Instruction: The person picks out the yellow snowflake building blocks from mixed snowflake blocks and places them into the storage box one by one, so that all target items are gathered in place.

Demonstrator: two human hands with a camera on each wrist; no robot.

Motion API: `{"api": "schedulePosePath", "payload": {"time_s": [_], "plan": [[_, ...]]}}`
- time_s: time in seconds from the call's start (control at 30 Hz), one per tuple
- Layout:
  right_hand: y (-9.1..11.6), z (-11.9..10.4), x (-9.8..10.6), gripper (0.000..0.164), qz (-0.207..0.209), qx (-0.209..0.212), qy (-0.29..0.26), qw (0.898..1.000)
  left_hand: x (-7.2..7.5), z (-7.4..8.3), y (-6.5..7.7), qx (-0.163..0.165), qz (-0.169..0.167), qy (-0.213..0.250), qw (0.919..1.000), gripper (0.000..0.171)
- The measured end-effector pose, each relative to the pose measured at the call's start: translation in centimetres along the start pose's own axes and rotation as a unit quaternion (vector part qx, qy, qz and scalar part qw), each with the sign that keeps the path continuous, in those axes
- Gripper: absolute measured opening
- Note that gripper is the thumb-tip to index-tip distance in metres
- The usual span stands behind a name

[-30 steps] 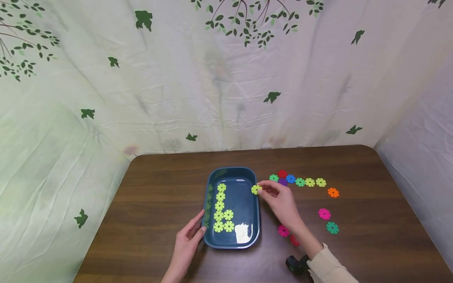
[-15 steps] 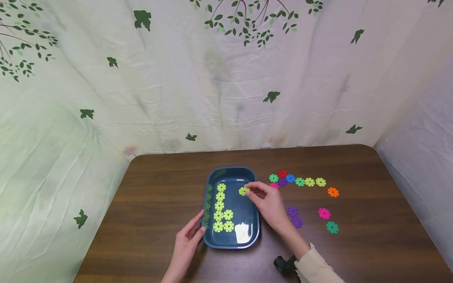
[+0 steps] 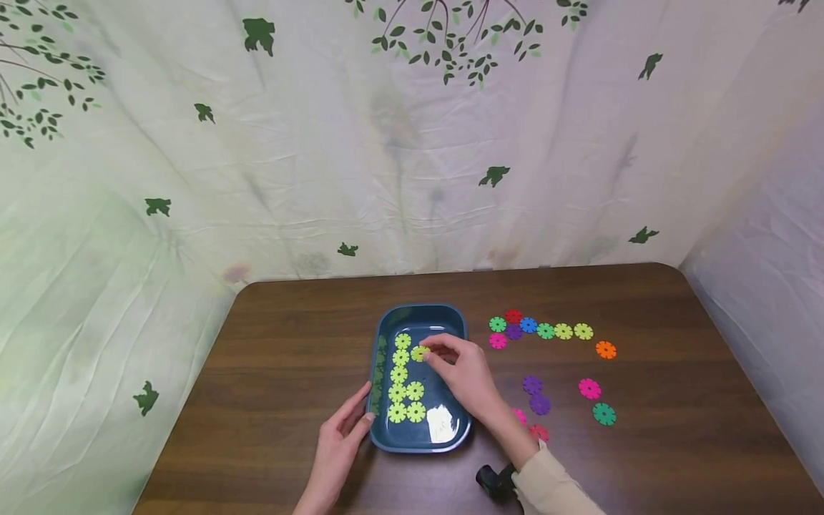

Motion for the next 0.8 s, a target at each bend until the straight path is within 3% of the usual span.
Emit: {"api": "schedulePosePath", "payload": {"time_s": [0.33, 0.53, 0.8], "plan": [[-1.6, 0.1, -1.3, 0.019, -0.058, -0.006, 0.117, 0.991, 0.0, -0.2, -0.2, 0.013, 0.002, -0.013, 0.9998, 0.046], [-2.8, 0.5, -1.9, 0.020, -0.135, 0.009, 0.181, 0.974, 0.0, -0.2, -0.1, 0.000, -0.004, -0.008, 1.0000, 0.046], [-4.1, 0.8, -2.6, 0.019, -0.221, 0.009, 0.214, 0.952, 0.0, -0.2, -0.2, 0.007, -0.008, -0.004, 0.9999, 0.046]]}}
Point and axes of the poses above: each hand's wrist, its own y-axis away from the middle knuckle, its own x-axis out of the back of the hand, z = x × y, the point moved 5 cm from there along -y, towards the middle knuckle, and after that the axes turned 5 degrees about -y, right-handed, at the moved point
